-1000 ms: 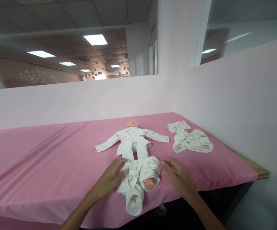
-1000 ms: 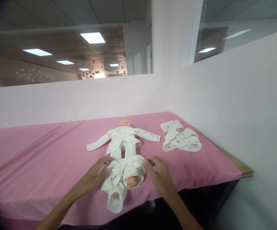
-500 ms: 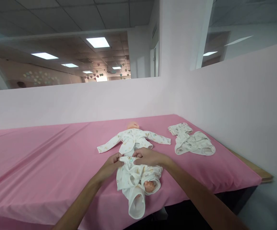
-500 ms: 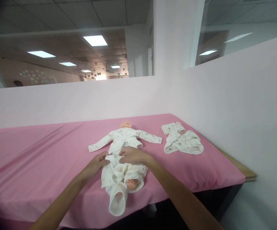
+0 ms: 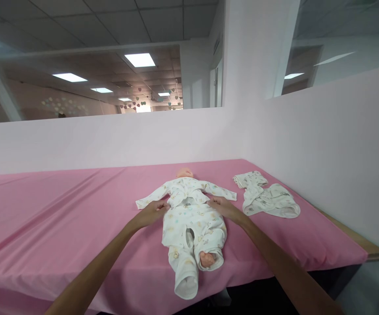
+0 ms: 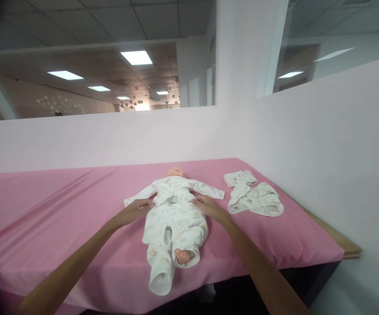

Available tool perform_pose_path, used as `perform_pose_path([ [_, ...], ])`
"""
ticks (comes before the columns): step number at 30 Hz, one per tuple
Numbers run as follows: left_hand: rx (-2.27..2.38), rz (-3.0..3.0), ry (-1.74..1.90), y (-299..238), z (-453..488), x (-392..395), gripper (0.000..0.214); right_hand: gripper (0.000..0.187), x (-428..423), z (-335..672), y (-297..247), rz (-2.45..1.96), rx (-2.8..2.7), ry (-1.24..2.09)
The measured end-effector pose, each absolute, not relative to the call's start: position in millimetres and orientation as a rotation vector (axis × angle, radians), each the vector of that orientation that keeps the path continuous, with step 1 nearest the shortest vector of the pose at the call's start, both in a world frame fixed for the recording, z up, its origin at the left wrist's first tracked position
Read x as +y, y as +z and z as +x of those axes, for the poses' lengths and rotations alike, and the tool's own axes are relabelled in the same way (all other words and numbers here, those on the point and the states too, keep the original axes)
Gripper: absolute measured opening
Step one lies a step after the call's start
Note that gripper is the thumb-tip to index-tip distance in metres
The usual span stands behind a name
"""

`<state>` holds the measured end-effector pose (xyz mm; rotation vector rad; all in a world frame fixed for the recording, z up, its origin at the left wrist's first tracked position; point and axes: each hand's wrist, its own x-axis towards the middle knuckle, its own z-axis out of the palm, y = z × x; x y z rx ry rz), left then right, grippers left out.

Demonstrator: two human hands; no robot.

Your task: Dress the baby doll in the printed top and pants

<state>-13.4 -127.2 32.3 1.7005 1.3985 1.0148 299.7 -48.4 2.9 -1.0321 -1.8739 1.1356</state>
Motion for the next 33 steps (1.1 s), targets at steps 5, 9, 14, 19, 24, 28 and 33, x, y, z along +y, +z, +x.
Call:
perform_pose_path([
  [5,1.488,1.774,1.129,4.6,5.3,-113.8,0.026,0.031,-37.7,278.9,-13.7,-0.988,-1.819,1.067],
  [9,1.531,1.703,1.171,-22.7,7.2,-108.8,0.020,0.026,-42.6,279.3,-20.9,-0.945,-1.837,1.134],
  [14,1.362,1.549,1.286,-27.2,3.4,-104.6,0.040,0.022,-41.1,284.6,-22.8,-0.904,-1.802,1.112],
  [19,1.469,1.463,1.364,-9.7,8.0,-79.3,0.039,0.025,-22.7,273.0,-6.7,-0.863,-1.775,1.126],
  [24,1.609,1.220,1.469,-1.3,17.2,-38.2,0.024,0.022,-3.1,256.8,-5.0,-0.978,-1.737,1.076],
  [28,1.691,1.015,1.545,-7.0,23.6,-22.9,0.032,0.029,0.6,251.4,-21.6,-0.980,-1.664,1.081],
  [33,1.704,0.634,1.565,-9.0,32.0,-18.3,0.058,0.035,2.2,253.1,-32.6,-0.946,-1.633,1.154],
])
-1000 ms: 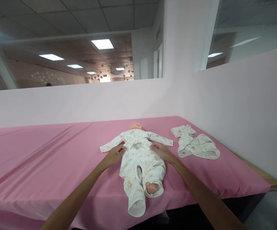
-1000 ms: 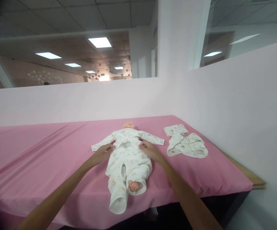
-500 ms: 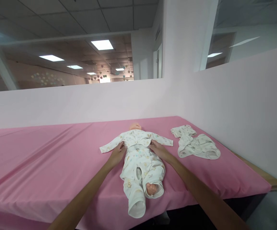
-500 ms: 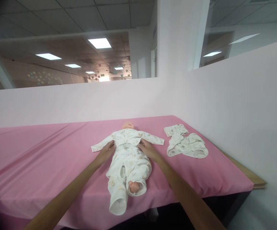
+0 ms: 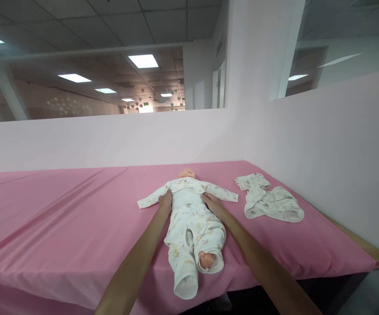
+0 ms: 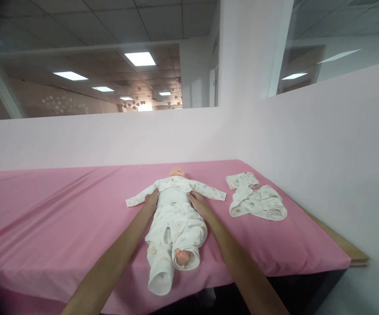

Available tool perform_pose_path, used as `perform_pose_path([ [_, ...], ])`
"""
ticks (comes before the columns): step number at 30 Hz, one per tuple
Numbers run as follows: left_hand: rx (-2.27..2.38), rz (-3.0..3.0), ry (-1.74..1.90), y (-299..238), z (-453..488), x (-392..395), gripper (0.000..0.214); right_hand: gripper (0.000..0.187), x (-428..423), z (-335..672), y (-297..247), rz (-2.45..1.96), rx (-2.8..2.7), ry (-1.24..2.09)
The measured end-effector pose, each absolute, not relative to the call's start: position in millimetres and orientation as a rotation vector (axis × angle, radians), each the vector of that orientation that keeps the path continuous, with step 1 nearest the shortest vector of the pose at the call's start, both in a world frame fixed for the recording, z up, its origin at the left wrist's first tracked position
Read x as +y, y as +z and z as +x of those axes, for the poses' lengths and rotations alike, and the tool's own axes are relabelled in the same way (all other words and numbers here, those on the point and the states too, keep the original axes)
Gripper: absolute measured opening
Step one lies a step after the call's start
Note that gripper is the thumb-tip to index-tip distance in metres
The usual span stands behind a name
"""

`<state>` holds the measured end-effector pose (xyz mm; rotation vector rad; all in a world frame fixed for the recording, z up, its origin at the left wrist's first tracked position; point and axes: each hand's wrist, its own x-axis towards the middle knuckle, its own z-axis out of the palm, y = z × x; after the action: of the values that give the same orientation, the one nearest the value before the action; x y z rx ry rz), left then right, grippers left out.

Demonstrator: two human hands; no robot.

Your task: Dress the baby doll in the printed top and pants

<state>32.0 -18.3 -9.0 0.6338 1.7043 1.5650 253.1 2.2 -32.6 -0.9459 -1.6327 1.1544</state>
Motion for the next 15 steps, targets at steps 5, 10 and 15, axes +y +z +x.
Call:
perform_pose_path([
  [5,1.483,0.559,1.589,-7.8,32.1,-13.1,0.065,0.035,2.1,251.3,-30.8,-0.912,-1.557,1.236],
  [10,1.377,0.613,1.690,-10.8,22.8,-9.9,0.061,0.036,-12.4,243.1,-22.7,-0.906,-1.372,1.452],
  [15,1.308,0.682,1.788,-5.9,23.7,1.1,0.055,0.036,-29.9,236.6,-16.8,-0.831,-1.290,1.541],
])
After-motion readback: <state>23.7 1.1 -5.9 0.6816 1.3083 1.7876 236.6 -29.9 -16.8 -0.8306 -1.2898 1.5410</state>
